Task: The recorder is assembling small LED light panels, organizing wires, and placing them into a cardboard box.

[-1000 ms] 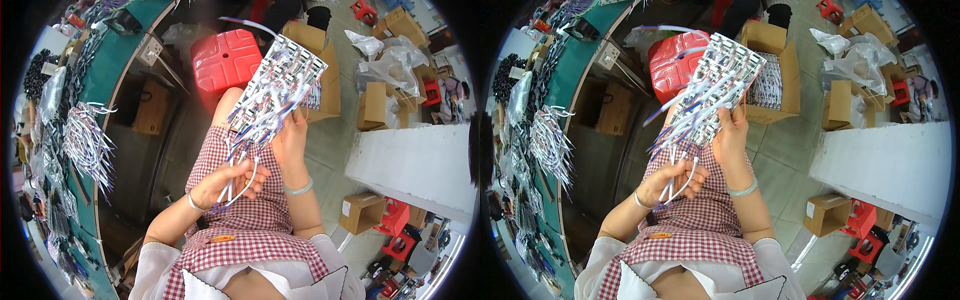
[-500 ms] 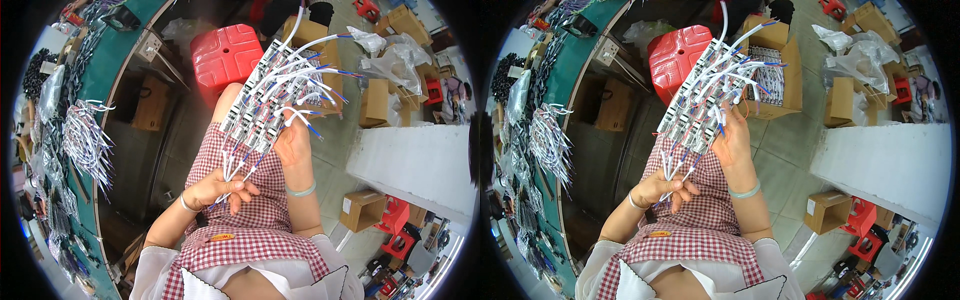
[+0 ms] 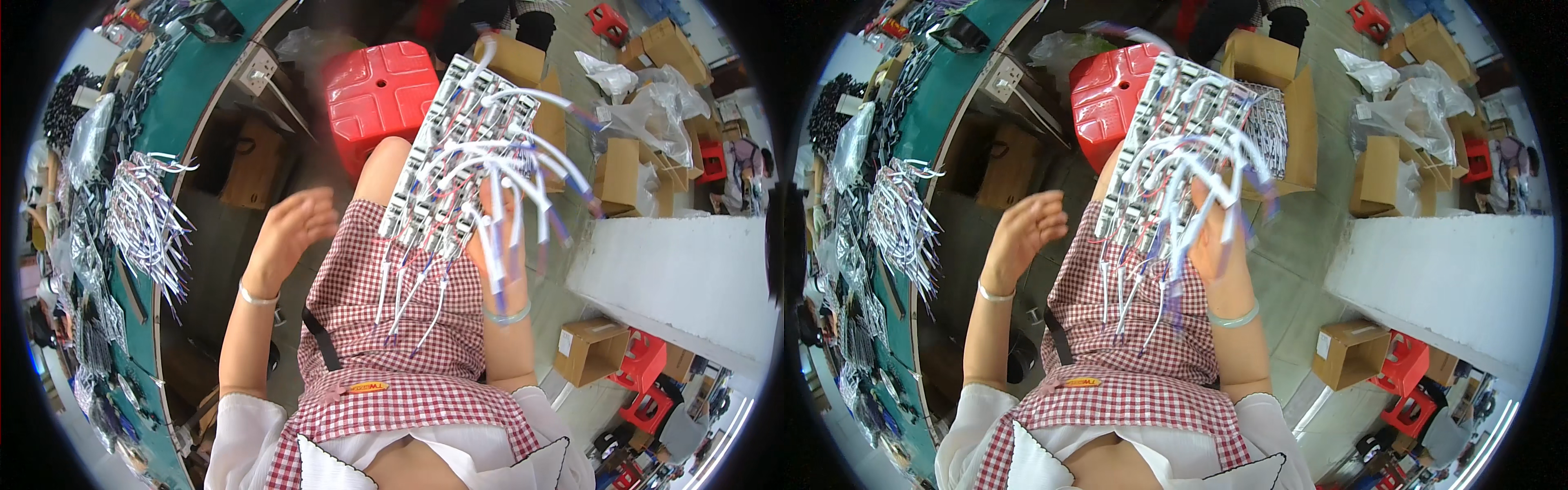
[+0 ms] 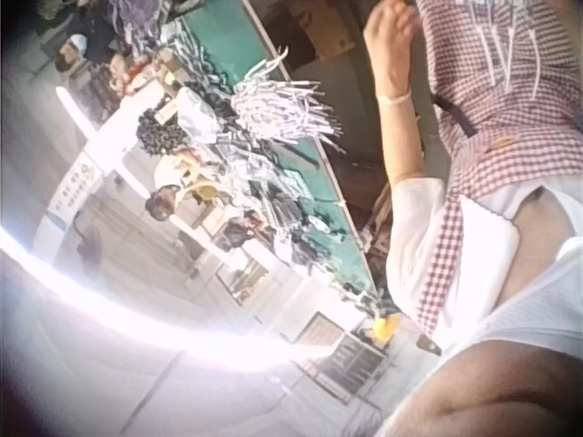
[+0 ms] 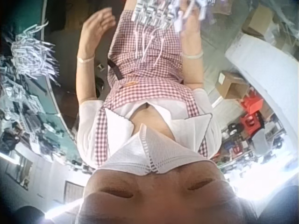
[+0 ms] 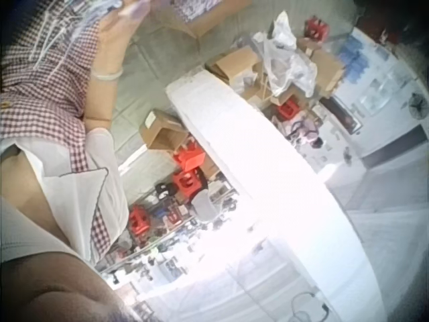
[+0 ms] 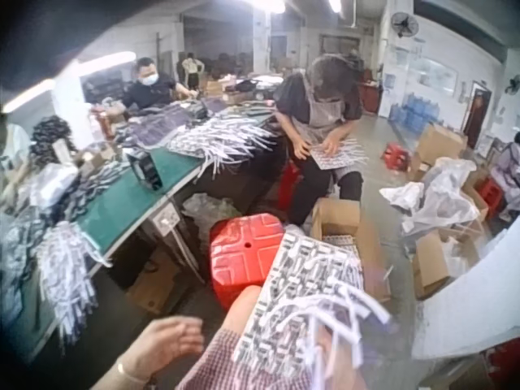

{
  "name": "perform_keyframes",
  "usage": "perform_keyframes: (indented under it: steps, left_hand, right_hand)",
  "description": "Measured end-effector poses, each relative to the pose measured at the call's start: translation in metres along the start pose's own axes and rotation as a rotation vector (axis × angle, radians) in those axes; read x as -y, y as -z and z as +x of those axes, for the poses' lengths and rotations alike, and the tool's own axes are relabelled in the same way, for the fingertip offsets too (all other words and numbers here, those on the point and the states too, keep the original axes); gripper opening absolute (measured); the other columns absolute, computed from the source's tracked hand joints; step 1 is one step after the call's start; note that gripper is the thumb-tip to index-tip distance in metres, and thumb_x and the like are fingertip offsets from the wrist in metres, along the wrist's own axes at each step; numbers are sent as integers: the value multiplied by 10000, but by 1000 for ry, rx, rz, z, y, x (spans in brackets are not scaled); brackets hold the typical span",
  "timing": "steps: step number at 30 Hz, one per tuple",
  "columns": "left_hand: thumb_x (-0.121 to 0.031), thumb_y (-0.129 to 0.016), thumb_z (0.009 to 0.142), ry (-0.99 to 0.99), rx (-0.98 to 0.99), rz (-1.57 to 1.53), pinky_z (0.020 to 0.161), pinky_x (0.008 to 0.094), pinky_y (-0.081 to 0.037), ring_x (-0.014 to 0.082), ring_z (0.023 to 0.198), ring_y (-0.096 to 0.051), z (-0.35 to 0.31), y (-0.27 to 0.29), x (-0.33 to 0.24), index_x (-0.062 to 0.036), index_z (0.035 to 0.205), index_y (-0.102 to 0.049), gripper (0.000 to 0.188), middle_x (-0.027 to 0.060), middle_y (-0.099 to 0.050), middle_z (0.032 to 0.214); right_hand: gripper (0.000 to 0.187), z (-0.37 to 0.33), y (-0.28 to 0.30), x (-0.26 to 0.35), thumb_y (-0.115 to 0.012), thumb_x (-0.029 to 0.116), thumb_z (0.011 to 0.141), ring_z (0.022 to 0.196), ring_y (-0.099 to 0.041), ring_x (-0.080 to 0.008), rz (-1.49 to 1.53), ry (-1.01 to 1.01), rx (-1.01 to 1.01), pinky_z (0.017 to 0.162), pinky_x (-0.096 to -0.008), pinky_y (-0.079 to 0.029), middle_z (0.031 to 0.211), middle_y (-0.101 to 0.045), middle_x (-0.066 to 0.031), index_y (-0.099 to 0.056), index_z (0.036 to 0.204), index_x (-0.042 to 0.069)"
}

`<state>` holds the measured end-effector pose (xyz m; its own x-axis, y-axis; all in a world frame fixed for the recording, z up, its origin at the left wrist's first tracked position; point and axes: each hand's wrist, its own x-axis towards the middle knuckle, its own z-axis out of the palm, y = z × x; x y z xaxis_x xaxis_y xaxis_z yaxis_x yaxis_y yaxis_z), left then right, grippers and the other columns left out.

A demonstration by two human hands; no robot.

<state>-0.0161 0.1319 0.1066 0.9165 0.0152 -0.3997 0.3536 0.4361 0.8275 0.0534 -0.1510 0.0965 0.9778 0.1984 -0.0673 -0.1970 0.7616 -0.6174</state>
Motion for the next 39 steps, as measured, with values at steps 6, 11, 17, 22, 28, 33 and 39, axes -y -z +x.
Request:
perform_keyframes:
  steps: [6,11,17,22,28,33,39]
  left_hand:
    - [-159,-541,979,135,201,2,880,313,-518,178,1023,-640,34,-88,-34,62,1298,-539,388,99,-659,1116]
    - [-63,-615,905,233,342,-76,868,279,-508,152,969,-643,36,-97,-26,71,1260,-564,383,81,-666,1121]
    - [-33,-666,878,136,408,126,826,258,-501,104,949,-621,23,-88,-15,68,1278,-558,427,60,-670,1121]
    - [-47,-635,923,141,363,191,711,183,-432,30,874,-565,18,-78,-1,44,1256,-587,349,3,-663,1072]
    - [-49,-647,918,7,301,117,746,189,-462,42,864,-574,11,-80,12,59,1300,-554,408,4,-661,1033]
    - [-36,-650,912,-5,238,79,747,198,-473,49,850,-578,11,-78,20,57,1308,-555,418,3,-661,1017]
    - [-84,-666,916,122,269,30,628,182,-411,22,738,-525,14,-61,18,30,1265,-597,374,-4,-660,972]
  right_hand:
    - [194,-12,-25,4,-523,58,989,870,-691,-163,-232,-80,-126,702,-313,-603,1066,-667,-99,-606,1150,-13]
    - [281,-11,-19,0,-517,-5,976,982,-658,-132,-57,-160,-109,843,-280,-560,1135,-661,-69,-571,1250,-38]
    - [375,-8,1,0,-537,209,1004,1116,-628,-230,-80,-122,-118,910,-372,-552,1237,-617,-137,-526,1327,19]
    - [329,-1,8,-10,-585,171,983,1080,-649,-276,-47,-94,-125,900,-435,-571,1207,-644,-156,-576,1263,-1]
    - [378,0,3,-11,-578,178,988,1125,-626,-250,-16,-166,-135,930,-422,-556,1247,-625,-135,-526,1320,6]
    - [418,-3,4,-12,-539,22,959,1138,-618,-239,-67,-141,-121,969,-391,-533,1261,-603,-123,-468,1371,41]
    - [363,-1,2,-16,-547,78,988,1145,-602,-223,36,-223,-95,983,-396,-512,1262,-607,-106,-502,1340,4]
